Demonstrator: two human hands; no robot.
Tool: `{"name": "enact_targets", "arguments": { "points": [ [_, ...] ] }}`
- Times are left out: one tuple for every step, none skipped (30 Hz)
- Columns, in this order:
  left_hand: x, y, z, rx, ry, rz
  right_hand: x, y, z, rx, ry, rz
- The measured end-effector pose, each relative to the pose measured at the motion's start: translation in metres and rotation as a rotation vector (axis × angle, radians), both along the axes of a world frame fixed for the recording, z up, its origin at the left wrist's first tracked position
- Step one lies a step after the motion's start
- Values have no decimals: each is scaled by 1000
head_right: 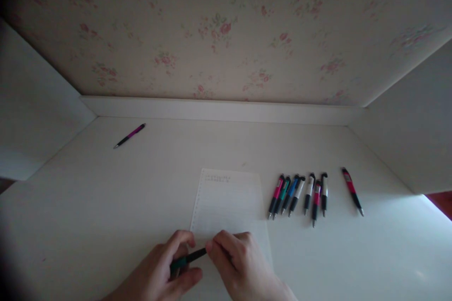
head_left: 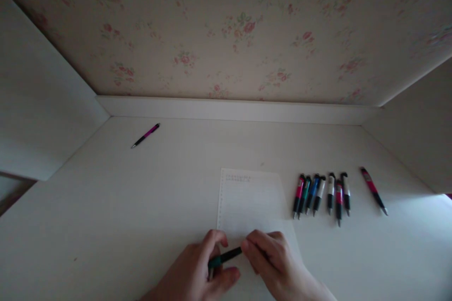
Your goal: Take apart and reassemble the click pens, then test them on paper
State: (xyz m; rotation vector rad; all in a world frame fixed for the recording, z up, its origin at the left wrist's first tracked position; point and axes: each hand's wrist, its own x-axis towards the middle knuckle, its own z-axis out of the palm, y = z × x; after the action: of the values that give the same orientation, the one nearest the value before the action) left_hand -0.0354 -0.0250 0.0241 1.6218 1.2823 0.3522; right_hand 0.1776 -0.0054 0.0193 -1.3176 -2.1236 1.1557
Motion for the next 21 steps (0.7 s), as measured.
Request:
{"name": "enact_targets", "arguments": {
  "points": [
    [0,-1,-3,14,2,-2,-1,0,-1,-1,-10,-7],
    [-1,-2,-6,41,3,-11,-2,-1,-1,3,-16,-15],
    [-1,-4,-8,82,5,-26,-3,-1,-1,11,-18,-18],
    [-1,-5,-10,136,10,-45,-3,-1,-1,19,-17,-18],
    [-2,-5,-12,194,20,-68,-4,0,0,21,-13,-15],
    [-2,-6,-13,250,35,-87,-4,0,0,19,-11,-10],
    [-3,-6,-14,298,49,-106,-4,0,0,17,-9,-4],
    [-3,-7,-14,335,63,-123,-4,0,0,12,-8,1],
    [-3,-6,-15,363,78,-136,-4,1,0,5,-5,8],
    [-3,-6,-15,383,90,-150,-4,0,0,0,2,15],
    [-3,-6,-15,399,101,-157,-3,0,0,-1,11,21],
    [-3,-6,-15,411,111,-163,-3,-1,0,6,20,24],
    [-3,-6,-15,420,120,-162,-3,-2,1,20,29,22],
    [-3,-6,-15,428,127,-157,-3,-3,1,42,33,18],
    [-3,-6,-15,435,130,-156,-4,-4,2,73,35,9],
    [-3,-6,-15,438,134,-157,-4,-5,3,106,34,-3],
    [-3,-6,-15,436,140,-162,-4,-6,3,137,31,-11],
    [-3,-6,-14,432,149,-165,-5,-6,4,163,29,-15],
    [-3,-6,-14,426,162,-167,-5,-7,5,183,26,-13],
    [-3,-6,-14,418,180,-168,-5,-7,6,194,23,-6],
    [-3,-6,-13,407,198,-167,-5,-7,7,198,20,5]
  ]
}}
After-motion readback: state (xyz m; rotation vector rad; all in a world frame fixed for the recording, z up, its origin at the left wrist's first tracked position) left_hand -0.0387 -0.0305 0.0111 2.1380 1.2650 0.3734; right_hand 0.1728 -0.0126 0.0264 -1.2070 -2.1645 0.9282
